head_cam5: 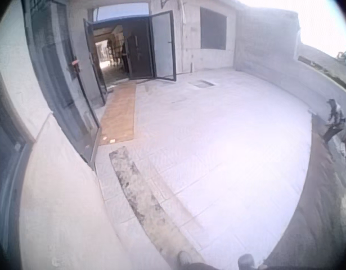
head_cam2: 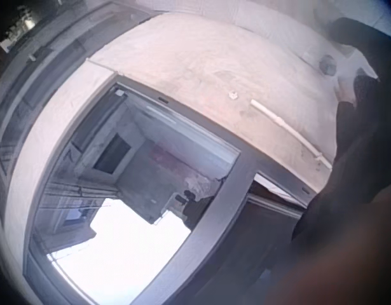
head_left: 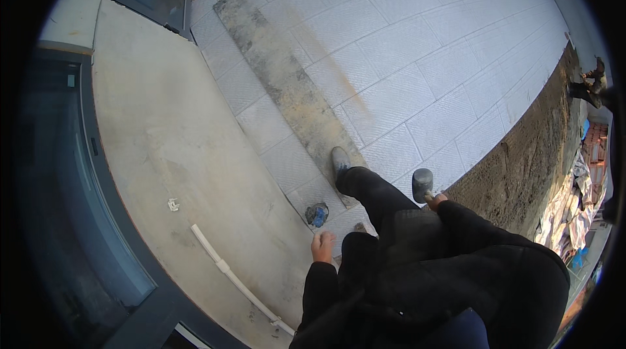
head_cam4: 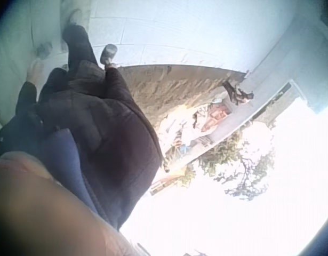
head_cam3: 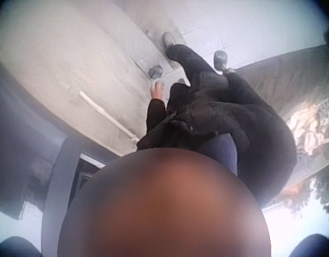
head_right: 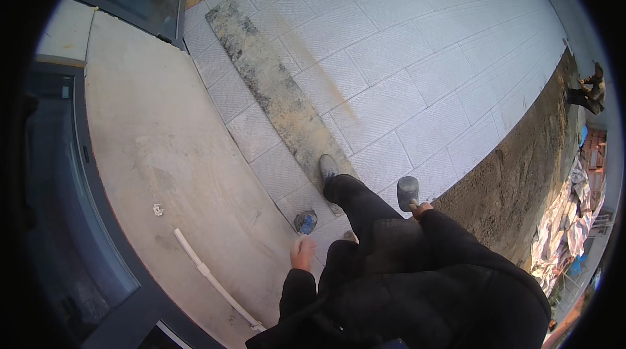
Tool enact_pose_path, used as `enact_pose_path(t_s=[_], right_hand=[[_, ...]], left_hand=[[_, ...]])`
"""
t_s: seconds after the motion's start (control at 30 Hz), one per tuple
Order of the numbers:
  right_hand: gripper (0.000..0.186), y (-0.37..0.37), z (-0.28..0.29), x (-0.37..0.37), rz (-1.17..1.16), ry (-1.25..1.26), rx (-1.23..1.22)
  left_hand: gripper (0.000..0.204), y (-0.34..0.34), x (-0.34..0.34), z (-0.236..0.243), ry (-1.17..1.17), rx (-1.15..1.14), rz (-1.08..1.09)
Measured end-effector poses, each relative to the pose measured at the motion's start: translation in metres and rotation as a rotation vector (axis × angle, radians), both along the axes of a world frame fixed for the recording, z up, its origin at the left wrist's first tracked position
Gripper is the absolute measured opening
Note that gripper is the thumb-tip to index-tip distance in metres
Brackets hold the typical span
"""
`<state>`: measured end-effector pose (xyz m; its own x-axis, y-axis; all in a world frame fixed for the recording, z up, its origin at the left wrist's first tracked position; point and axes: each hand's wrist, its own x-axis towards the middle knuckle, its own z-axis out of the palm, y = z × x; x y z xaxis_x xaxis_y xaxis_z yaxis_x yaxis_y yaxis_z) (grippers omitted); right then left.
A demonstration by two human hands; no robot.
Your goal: The person walks across a construction site and kneels to tap newly laid floor tiles with a rubber mallet. They repeatedly tap along tile seams and edges to settle the tiles into the mortar bed.
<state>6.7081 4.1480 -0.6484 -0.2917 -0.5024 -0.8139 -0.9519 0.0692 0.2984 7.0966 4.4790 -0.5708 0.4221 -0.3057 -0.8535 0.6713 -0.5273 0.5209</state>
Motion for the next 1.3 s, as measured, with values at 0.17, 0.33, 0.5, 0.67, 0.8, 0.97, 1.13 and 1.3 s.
enact_pose_path(t_s=[0.17, 0.33, 0.5, 0.67, 0.8, 0.97, 1.13, 1.3], right_hand=[[0.087, -0.029, 0.035, 0.038, -0.135, -0.115, 0.045], [0.091, -0.061, 0.071, 0.052, -0.379, -0.184, 0.094], [0.085, -0.076, 0.081, 0.100, -0.649, -0.051, -0.067], [0.084, -0.094, 0.080, 0.195, -0.975, -0.067, -0.276], [0.070, -0.119, 0.057, 0.293, -0.850, -0.084, -0.438], [0.075, -0.170, -0.090, 0.311, -0.961, -0.077, -0.352], [0.052, -0.222, -0.375, 0.261, -0.842, -0.194, -0.517], [0.051, -0.257, -0.596, 0.258, -1.278, -0.080, -0.558]], left_hand=[[0.049, -0.181, 0.152, 0.101, -0.190, -0.117, -0.054], [0.051, -0.306, 0.215, 0.155, -0.274, -0.136, -0.217], [0.056, -0.437, 0.265, 0.128, -0.424, -0.220, -0.627], [0.061, -0.629, 0.340, 0.086, -0.628, -0.261, -1.242], [0.063, -0.773, 0.384, 0.021, -0.796, -0.421, -1.587], [0.065, -0.920, 0.366, -0.201, -1.019, -0.647, -2.024], [0.071, -1.046, 0.283, -0.548, -1.101, -0.743, -2.287], [0.074, -1.143, 0.175, -0.824, -1.312, -0.824, -2.196]])
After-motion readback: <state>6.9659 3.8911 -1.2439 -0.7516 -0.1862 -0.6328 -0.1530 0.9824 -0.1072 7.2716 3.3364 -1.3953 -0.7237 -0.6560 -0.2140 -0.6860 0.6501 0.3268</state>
